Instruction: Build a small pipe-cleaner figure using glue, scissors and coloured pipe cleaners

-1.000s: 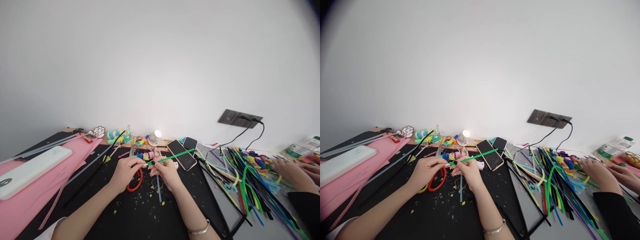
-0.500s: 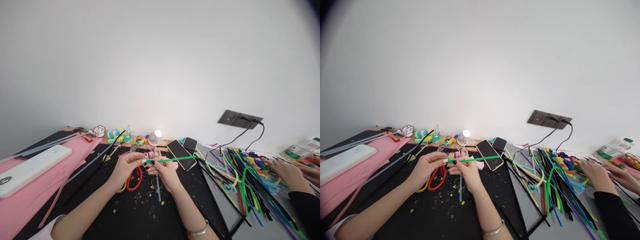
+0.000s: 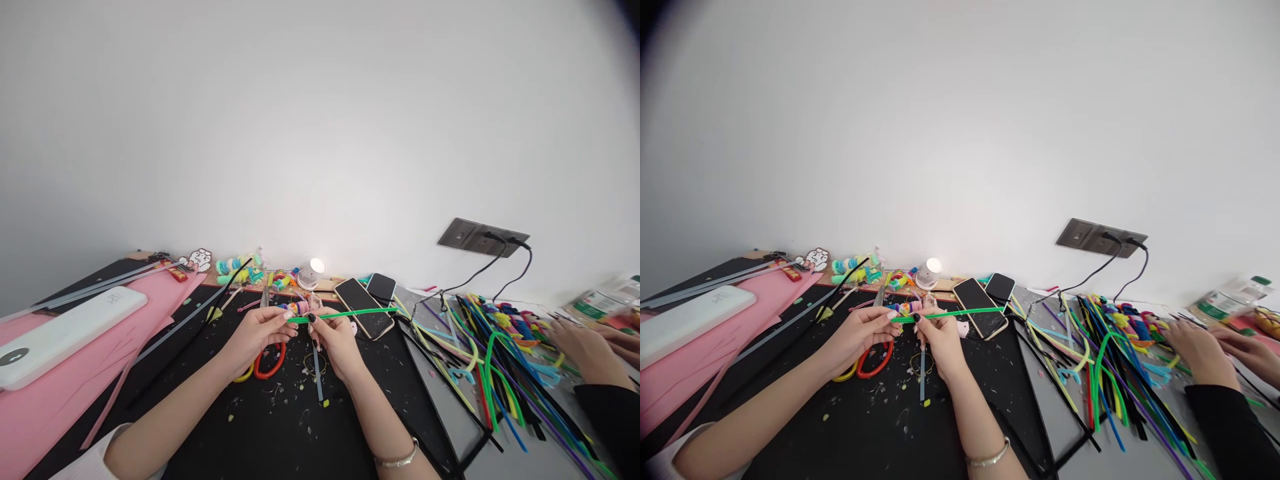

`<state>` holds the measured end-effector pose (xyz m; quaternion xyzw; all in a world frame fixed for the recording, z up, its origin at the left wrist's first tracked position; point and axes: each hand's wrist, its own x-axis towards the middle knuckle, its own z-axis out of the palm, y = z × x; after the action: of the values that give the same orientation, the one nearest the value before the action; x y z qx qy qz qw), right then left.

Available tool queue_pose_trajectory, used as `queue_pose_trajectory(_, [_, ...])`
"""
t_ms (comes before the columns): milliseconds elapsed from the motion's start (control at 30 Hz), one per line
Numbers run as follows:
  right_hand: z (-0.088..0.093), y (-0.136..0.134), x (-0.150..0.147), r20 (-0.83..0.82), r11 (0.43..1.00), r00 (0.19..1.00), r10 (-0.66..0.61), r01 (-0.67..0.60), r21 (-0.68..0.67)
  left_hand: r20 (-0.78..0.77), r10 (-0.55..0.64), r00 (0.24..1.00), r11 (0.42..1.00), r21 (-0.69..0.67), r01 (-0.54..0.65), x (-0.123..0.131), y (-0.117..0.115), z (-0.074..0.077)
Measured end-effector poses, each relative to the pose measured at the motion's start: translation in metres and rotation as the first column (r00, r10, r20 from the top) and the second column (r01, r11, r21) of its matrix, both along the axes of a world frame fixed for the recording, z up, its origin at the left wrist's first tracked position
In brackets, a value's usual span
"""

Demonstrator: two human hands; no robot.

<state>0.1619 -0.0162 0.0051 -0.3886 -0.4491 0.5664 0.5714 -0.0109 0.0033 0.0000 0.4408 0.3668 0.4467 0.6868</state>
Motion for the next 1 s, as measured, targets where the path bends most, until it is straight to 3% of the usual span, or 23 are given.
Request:
queue_pose_trajectory(200, [-0.0004,0.0011,0.0015,0.005,0.997,0.997,-0.083,0.083,0.004,-0.195,-0.049,0.98,0.988,0.137,0.077,0.0013,-0.0022,-0.0027])
queue_pose_trajectory(333, [-0.0014,0.0012,0.0011,0.032,0.999,0.999,-0.039,0.038,0.021,-0.267,-0.082,0.96,0.964,0.225,0.145,0.0046,-0.004,-0.0056])
queue_pose_trajectory(567, [0.0004,0.0001,0.0016,0.01,0.997,0.998,-0.056,0.056,0.046,-0.206,-0.054,0.977,0.977,0.192,0.095,0.0023,-0.0007,-0.0049])
queue_pose_trajectory(700, [0.0014,0.0008,0.0022,0.0,0.997,0.999,-0.046,0.046,0.056,-0.169,-0.051,0.984,0.992,0.107,0.07,0.0004,0.0,-0.0032])
queue_pose_trajectory(900, [0.0013,0.0005,0.003,-0.002,0.997,1.0,0.014,-0.014,0.074,-0.234,-0.192,0.953,0.974,0.076,0.215,0.0007,0.0005,-0.0073])
queue_pose_trajectory(1000, [0.002,0.0004,0.0028,0.002,0.998,1.0,0.015,-0.015,0.068,-0.209,-0.211,0.955,0.971,0.064,0.229,0.0012,-0.0002,-0.0058])
